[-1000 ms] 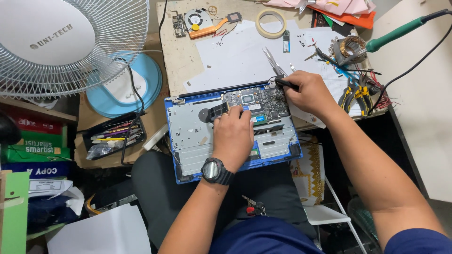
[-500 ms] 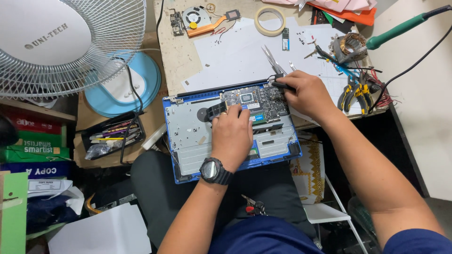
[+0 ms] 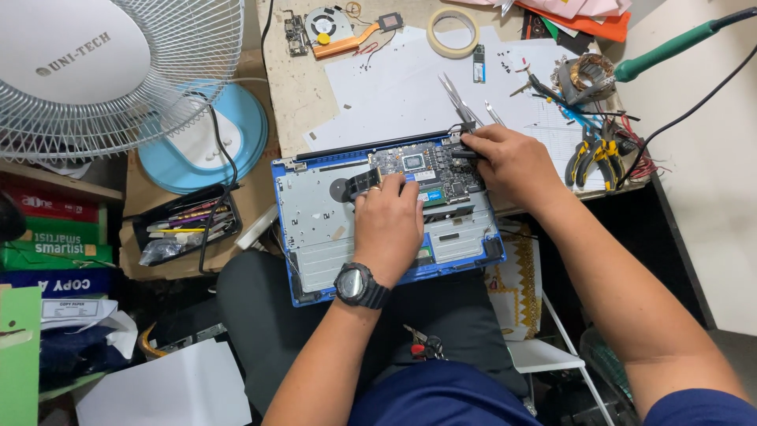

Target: The person places a motherboard into a blue laptop chassis, aligns it, and secures it. They then use a pen to mark or adjust components on the board.

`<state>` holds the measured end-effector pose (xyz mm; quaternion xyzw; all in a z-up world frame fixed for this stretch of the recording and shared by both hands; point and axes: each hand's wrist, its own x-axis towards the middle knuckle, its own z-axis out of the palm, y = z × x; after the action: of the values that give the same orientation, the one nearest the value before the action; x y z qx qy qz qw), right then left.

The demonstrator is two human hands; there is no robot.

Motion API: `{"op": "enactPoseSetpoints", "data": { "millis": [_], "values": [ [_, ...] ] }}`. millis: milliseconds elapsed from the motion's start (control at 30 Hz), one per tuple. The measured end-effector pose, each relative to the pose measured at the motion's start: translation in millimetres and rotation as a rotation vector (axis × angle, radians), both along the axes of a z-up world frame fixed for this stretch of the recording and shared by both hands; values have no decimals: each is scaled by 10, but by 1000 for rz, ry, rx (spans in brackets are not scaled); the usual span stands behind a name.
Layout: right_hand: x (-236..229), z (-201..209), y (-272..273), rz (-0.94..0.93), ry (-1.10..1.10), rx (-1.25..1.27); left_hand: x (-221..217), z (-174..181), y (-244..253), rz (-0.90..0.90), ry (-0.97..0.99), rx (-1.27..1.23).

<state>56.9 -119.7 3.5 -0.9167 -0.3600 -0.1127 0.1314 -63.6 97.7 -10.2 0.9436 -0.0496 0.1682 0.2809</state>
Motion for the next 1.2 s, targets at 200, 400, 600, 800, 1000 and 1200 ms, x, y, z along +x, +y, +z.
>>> {"op": "enactPoseSetpoints", "data": {
  "millis": [200, 400, 600, 800, 1000, 1200],
  "values": [
    [86, 24, 5, -20, 71, 13, 9, -6, -2, -2, 16, 7],
    [156, 65, -20, 33, 115, -3, 12, 1, -7, 4, 11, -12],
    [240, -44, -96, 22, 247, 96, 60, 48, -33, 4, 21, 31],
    [301, -136, -146, -49, 372, 222, 266, 106, -248, 18, 40, 105],
    [328, -145, -169, -52, 377, 245, 546, 2, -529, -40, -18, 106],
    [334, -64, -221, -115, 496, 326, 640, -34, -591, -58, 16, 169]
  ]
}}
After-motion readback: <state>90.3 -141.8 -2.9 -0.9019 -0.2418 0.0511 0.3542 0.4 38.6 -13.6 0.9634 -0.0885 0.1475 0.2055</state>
